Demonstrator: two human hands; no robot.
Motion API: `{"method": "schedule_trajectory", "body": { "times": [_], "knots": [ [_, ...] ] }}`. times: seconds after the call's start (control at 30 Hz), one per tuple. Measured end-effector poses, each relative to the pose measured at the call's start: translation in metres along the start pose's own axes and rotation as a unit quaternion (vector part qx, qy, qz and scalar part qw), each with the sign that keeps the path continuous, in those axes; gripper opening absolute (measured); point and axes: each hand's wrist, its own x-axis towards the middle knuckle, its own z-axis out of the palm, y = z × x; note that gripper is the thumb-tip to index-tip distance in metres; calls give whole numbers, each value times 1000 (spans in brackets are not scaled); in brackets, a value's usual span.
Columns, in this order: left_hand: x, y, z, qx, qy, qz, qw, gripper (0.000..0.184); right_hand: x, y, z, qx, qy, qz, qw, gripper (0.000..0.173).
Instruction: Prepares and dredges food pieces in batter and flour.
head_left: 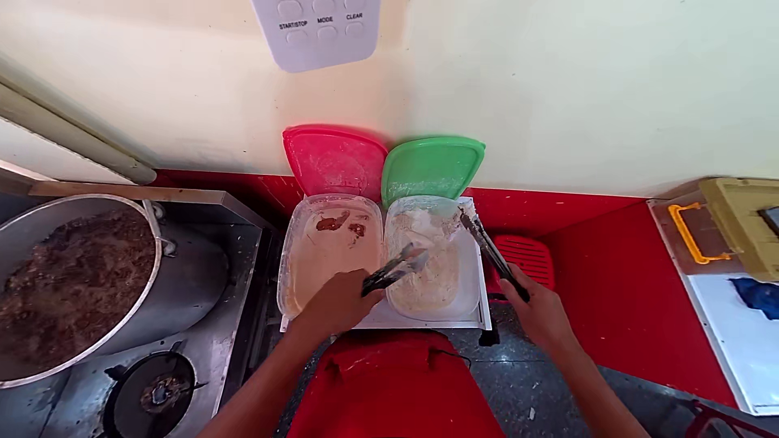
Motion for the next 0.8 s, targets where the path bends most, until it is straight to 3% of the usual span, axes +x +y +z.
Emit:
{"method": "schedule_trajectory", "body": {
  "times": [0.1,0.2,0.3,0.47,0.57,0.63,0.8],
  "knots": [
    [42,40,10,106,-18,-56,993,44,0,-8,-7,-4,10,-15,1000,47],
    [40,42,3,90,32,-88,992,44,4,-23,-19,-17,30,-53,998,49],
    [-1,3,-2,-28,77,-58,995,50,6,-58,-43,-54,25,-136,989,52],
    [-91,-86,31,-213,156,-21,964,51,46,-192,-43,-17,-165,-332,929,54],
    [-122,-117,62,-265,179,-40,947,55,57,-297,-5,29,-212,-414,885,52],
    [-137,-129,76,-290,190,-61,936,57,62,-366,45,57,-210,-443,870,48],
    [-173,-150,89,-330,233,-86,911,63,51,-530,182,-53,-321,-443,835,39]
  ]
}}
